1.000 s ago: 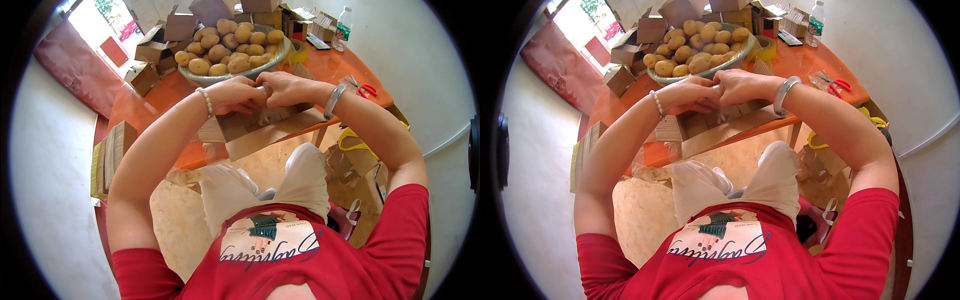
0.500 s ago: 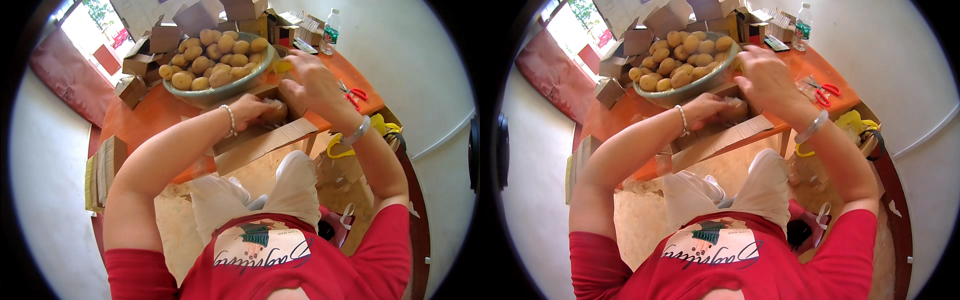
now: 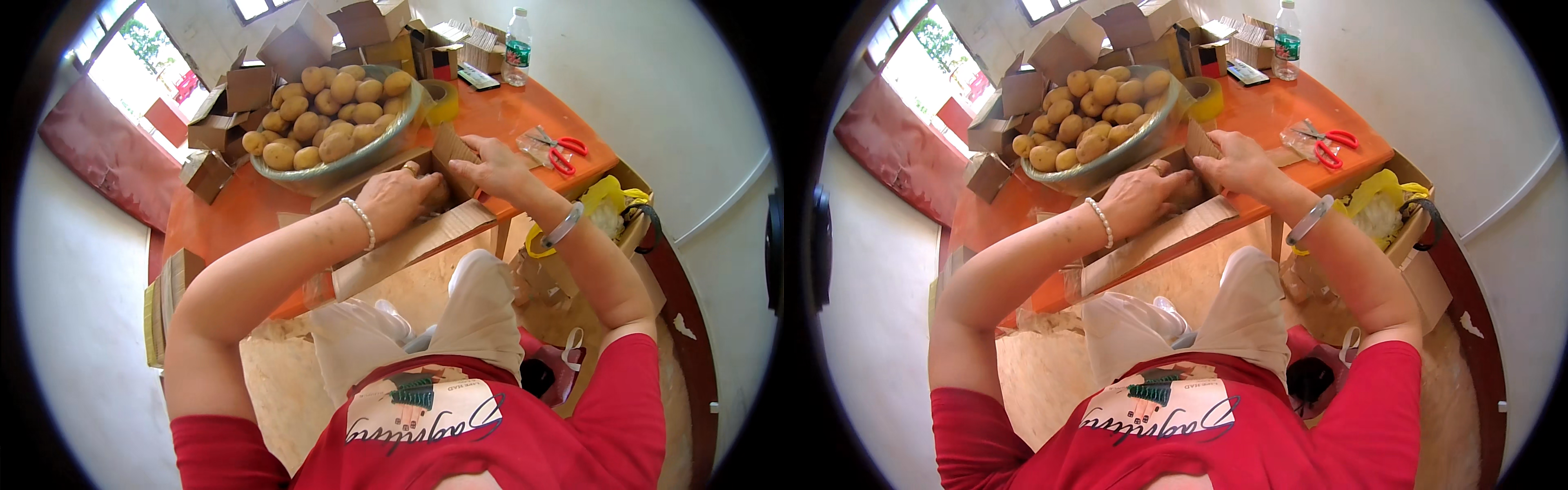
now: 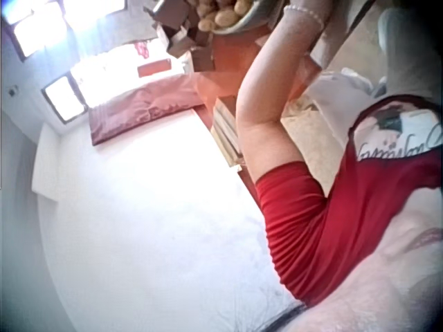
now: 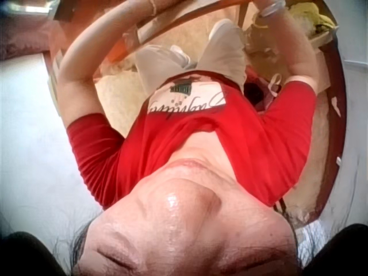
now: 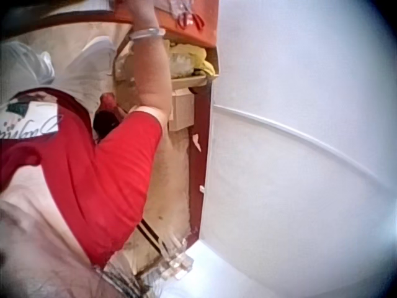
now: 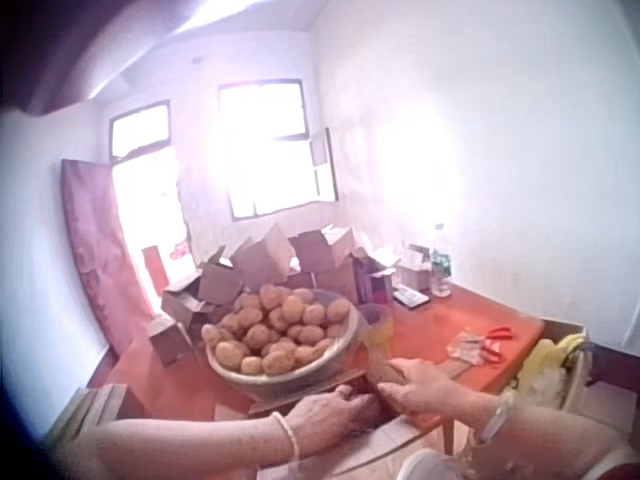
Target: The person seals a cardboard box with clear packing tape using scissors, then places a potato wrapped in a plastic bag into the box. The person handles the box, tape, scissors, and a plastic bag containing a potato.
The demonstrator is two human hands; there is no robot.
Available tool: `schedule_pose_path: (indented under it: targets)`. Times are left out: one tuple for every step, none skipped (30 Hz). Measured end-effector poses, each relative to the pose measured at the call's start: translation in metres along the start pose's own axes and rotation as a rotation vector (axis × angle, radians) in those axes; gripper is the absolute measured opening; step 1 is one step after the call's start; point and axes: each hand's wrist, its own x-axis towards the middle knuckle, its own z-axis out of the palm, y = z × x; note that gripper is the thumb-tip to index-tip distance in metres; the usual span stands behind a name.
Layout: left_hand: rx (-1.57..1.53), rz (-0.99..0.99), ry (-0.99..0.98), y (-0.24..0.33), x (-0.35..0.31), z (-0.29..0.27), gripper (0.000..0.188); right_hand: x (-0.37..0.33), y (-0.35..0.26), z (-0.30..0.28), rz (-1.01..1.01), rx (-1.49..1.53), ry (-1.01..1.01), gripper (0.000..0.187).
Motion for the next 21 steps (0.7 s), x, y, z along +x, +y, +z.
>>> schedule_pose_path:
  targets:
    - [-0.007,-0.022,-0.031,0.001,0.004,0.003,0.035,0.001,0.002,0.001,0.002,0.006,0.014,0.039]
    - [-0.016,-0.044,-0.063,0.002,0.007,0.005,0.034,0.002,0.003,0.003,0.007,-0.018,0.022,0.038]
    - [-0.03,-0.092,-0.053,0.003,0.011,0.008,0.034,0.004,0.003,0.004,0.012,-0.041,0.029,0.038]
    - [-0.045,-0.139,-0.043,0.003,0.015,0.011,0.034,0.005,0.004,0.005,0.018,-0.065,0.038,0.037]
    - [-0.059,-0.183,-0.031,0.003,0.019,0.015,0.034,0.006,0.009,0.005,0.011,-0.011,0.048,0.039]
    - [-0.101,-0.214,-0.028,0.003,0.02,0.018,0.035,0.007,0.015,0.006,0.003,0.044,0.06,0.04]
    - [-0.143,-0.244,-0.025,0.003,0.021,0.021,0.035,0.006,0.02,0.005,-0.004,0.098,0.074,0.042]
    - [-0.181,-0.276,-0.023,0.0,0.021,0.022,0.035,0.002,0.015,0.002,0.02,0.118,0.044,0.045]
    - [-0.157,-0.265,-0.019,0.0,0.022,0.021,0.037,-0.006,0.005,-0.002,0.053,0.137,0.025,0.048]
    - [-0.133,-0.253,-0.014,-0.004,0.019,0.018,0.038,-0.011,-0.002,-0.003,0.087,0.156,0.008,0.051]
    - [-0.119,-0.221,-0.015,-0.003,0.02,0.018,0.039,-0.01,0.002,-0.003,0.041,0.124,0.016,0.055]
    - [-0.071,-0.239,-0.048,0.001,0.018,0.013,0.04,-0.008,0.005,-0.001,-0.003,0.09,0.016,0.059]
    - [-0.024,-0.258,-0.075,0.006,0.015,0.003,0.042,-0.011,0.0,-0.002,-0.013,0.075,0.049,0.06]
    - [-0.016,-0.252,-0.073,0.005,0.01,0.0,0.045,-0.012,0.003,0.004,-0.048,0.092,0.113,0.056]
    - [-0.013,-0.231,-0.067,0.007,0.012,-0.001,0.047,-0.016,0.013,0.003,-0.077,0.098,0.189,0.054]
    - [-0.015,-0.211,-0.068,0.012,0.015,-0.003,0.049,-0.023,0.025,-0.001,-0.08,0.066,0.238,0.051]
    - [-0.011,-0.203,-0.066,0.015,0.016,-0.007,0.051,-0.028,0.034,-0.006,-0.094,0.037,0.279,0.047]
    - [-0.015,-0.213,-0.069,0.015,0.012,-0.011,0.055,-0.031,0.035,-0.007,-0.121,0.016,0.305,0.044]
    - [-0.011,-0.242,-0.069,0.016,0.008,-0.017,0.056,-0.036,0.036,-0.017,-0.072,0.081,0.271,0.04]
    - [-0.008,-0.267,-0.073,0.02,0.004,-0.025,0.057,-0.045,0.035,-0.037,-0.018,0.148,0.24,0.036]
    - [-0.004,-0.295,-0.076,0.025,-0.002,-0.036,0.058,-0.053,0.038,-0.056,0.033,0.216,0.207,0.033]
